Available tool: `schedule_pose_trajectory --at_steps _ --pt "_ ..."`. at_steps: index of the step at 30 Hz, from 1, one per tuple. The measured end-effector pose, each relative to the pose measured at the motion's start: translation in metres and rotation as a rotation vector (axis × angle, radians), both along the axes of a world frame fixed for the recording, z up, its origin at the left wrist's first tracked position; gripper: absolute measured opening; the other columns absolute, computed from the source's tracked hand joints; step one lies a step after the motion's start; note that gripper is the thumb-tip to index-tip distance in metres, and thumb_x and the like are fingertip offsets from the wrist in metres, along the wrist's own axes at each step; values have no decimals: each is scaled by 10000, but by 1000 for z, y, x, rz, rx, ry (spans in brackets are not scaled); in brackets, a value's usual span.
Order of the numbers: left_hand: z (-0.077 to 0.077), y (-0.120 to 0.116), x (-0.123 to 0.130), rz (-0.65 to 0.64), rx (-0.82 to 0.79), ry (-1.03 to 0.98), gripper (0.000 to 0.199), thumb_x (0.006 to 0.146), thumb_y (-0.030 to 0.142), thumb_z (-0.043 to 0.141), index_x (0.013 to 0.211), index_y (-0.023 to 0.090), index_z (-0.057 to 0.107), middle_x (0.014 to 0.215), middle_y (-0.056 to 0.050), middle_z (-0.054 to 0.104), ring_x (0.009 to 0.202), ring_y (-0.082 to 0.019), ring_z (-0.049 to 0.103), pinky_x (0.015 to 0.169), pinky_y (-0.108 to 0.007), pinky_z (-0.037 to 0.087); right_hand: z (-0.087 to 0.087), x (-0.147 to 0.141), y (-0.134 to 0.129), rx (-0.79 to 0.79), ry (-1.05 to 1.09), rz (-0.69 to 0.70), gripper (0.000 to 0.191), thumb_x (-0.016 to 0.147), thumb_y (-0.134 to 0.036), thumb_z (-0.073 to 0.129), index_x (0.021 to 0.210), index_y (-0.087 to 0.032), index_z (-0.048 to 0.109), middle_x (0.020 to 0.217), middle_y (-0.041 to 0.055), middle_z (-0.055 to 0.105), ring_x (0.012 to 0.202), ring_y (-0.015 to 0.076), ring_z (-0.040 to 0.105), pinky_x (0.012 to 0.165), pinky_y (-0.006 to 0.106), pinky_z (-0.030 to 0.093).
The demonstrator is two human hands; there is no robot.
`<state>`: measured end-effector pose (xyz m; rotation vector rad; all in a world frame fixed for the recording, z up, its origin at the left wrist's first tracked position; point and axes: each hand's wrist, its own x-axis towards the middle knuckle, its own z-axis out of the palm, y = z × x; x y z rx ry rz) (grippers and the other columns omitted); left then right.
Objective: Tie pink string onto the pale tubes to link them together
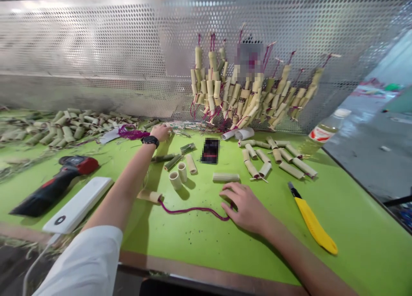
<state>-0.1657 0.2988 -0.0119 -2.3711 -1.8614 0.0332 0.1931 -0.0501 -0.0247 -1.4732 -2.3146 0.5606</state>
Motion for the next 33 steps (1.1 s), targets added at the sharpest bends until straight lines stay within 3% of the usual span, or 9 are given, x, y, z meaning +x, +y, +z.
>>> schedule_pose_trajectory --at_steps 7,11,15,18,20,23,27,30,33 --pt "-3 13 9 -98 16 51 255 963 176 509 1115 165 713 1253 -167 713 1215 -297 595 1034 -404 389 -1 1 1 -40 22 -32 365 991 -388 603 1277 -226 761 1370 139 688 1309 377 615 1120 671 502" --pt "-6 14 12 -241 80 133 223 965 174 492 1012 153 709 1147 -190 742 1123 -308 657 1013 -447 382 4 0 -1 -53 32 -49 370 994 -396 591 1278 -234 765 1384 131 681 1325 376 605 1132 666 488" --pt "-11 5 24 -364 104 149 301 1040 309 439 1045 166 704 1110 -172 758 1078 -300 679 971 -428 398 0 1 0 -42 49 -50 369 984 -398 602 1264 -231 773 1372 134 684 1325 385 603 1141 680 478" --pt "-11 -2 36 -443 102 114 301 1038 263 436 1168 164 688 1214 -169 742 1097 -277 681 943 -389 409 -3 2 1 -26 47 -50 380 987 -409 594 1262 -216 772 1363 148 685 1314 396 607 1130 696 482" --pt "-7 -5 40 -465 96 120 272 1011 209 464 1133 158 702 1216 -167 742 1104 -260 677 929 -360 414 -2 4 2 -13 37 -40 380 991 -395 586 1264 -202 767 1359 154 682 1301 390 614 1124 687 492" --pt "3 -7 39 -422 127 122 264 1004 176 460 1029 150 722 1105 -176 757 1084 -263 669 938 -366 420 1 5 3 -3 15 -25 359 995 -359 581 1259 -195 762 1351 157 681 1290 378 619 1119 669 500" --pt "22 -13 29 -305 338 -38 315 1040 238 408 1103 138 700 1150 -210 723 1166 -326 616 1052 -479 390 2 6 5 21 12 -24 333 1009 -362 573 1237 -206 757 1338 153 681 1267 365 628 1098 657 512" --pt "40 -20 20 -171 475 -189 331 1049 235 353 1164 108 636 1196 -249 666 1190 -375 591 1003 -509 424 -2 8 8 71 26 -4 309 1015 -358 569 1222 -215 749 1313 145 684 1245 352 633 1082 646 512" --pt "65 -27 10 -81 548 -368 241 1053 222 358 1137 133 566 1141 -215 631 1108 -346 618 933 -458 460 -5 11 11 91 48 1 282 1021 -338 561 1197 -218 744 1271 134 697 1209 334 647 1060 625 519"
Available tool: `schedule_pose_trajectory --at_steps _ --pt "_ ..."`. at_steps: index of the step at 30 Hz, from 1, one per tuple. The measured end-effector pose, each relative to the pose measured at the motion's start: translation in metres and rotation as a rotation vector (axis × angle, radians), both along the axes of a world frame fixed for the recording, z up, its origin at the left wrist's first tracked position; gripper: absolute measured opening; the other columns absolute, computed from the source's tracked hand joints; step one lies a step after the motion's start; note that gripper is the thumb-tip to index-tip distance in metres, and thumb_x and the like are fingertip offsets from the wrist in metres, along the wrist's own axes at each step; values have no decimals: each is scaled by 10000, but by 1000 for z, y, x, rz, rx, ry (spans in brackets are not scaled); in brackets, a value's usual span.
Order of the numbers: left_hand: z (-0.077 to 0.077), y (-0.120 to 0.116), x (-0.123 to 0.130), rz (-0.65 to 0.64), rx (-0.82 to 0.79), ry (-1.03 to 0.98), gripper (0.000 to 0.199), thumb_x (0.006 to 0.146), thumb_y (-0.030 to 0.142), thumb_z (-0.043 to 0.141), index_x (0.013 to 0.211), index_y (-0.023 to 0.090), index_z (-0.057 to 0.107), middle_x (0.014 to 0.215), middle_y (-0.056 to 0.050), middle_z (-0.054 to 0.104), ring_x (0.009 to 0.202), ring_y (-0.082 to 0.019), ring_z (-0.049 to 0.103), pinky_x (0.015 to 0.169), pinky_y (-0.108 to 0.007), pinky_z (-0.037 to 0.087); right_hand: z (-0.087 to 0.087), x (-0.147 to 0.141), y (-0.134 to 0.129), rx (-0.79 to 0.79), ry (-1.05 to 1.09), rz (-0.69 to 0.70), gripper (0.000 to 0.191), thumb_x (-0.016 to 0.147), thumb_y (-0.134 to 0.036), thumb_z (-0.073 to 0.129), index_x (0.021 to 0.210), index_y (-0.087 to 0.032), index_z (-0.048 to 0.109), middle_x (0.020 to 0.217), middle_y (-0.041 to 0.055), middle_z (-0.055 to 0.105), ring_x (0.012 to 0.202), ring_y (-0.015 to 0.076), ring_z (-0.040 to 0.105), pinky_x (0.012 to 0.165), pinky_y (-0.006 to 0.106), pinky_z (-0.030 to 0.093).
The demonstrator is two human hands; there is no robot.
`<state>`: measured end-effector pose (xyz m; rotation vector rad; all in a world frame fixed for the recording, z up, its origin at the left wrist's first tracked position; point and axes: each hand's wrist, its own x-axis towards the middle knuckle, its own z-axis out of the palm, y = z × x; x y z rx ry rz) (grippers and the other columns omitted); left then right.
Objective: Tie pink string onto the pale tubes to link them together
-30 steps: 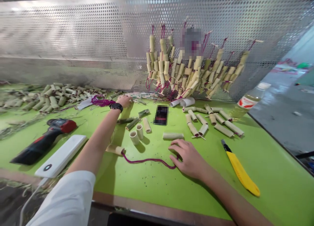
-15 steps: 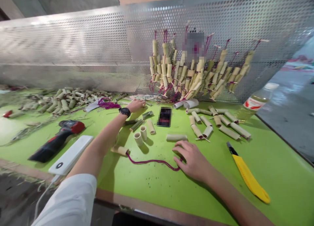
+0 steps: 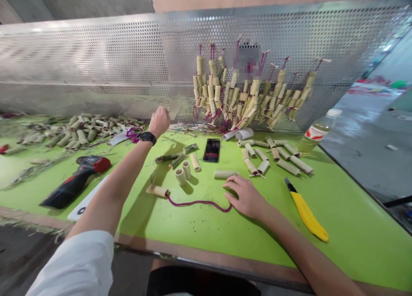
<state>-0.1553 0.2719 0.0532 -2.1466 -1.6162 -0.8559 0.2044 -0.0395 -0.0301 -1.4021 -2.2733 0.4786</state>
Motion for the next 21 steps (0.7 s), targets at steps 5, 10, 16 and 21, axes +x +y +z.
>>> schedule_pose_trajectory --at_steps 5,10,16,21 --pt "45 -13 -19 -136 58 -174 80 1061 163 414 1128 188 449 1002 -66 553 933 -203 563 923 -362 480 6 3 4 10 77 -74 268 1018 -368 563 1151 -236 754 1222 117 713 1132 319 677 1043 634 519" --pt "39 -31 -34 -188 41 46 194 989 67 404 1109 173 515 1064 -75 591 1019 -197 536 1031 -369 475 40 25 14 178 175 -288 241 1000 -371 546 1078 -261 746 1187 121 716 1085 310 680 986 589 552" --pt "-16 -55 -27 -400 -233 430 331 908 54 405 1057 151 684 1102 -167 713 1046 -272 661 955 -407 545 112 133 62 549 185 -919 371 929 -358 578 1261 -196 623 1281 182 630 1141 322 620 1038 536 505" --pt "-21 -58 -11 -388 -139 414 452 890 43 409 1234 139 687 1190 -221 687 1124 -330 661 991 -472 550 151 223 103 443 37 -1241 584 937 -386 620 1463 -161 505 1474 258 478 1280 370 550 1057 529 442"
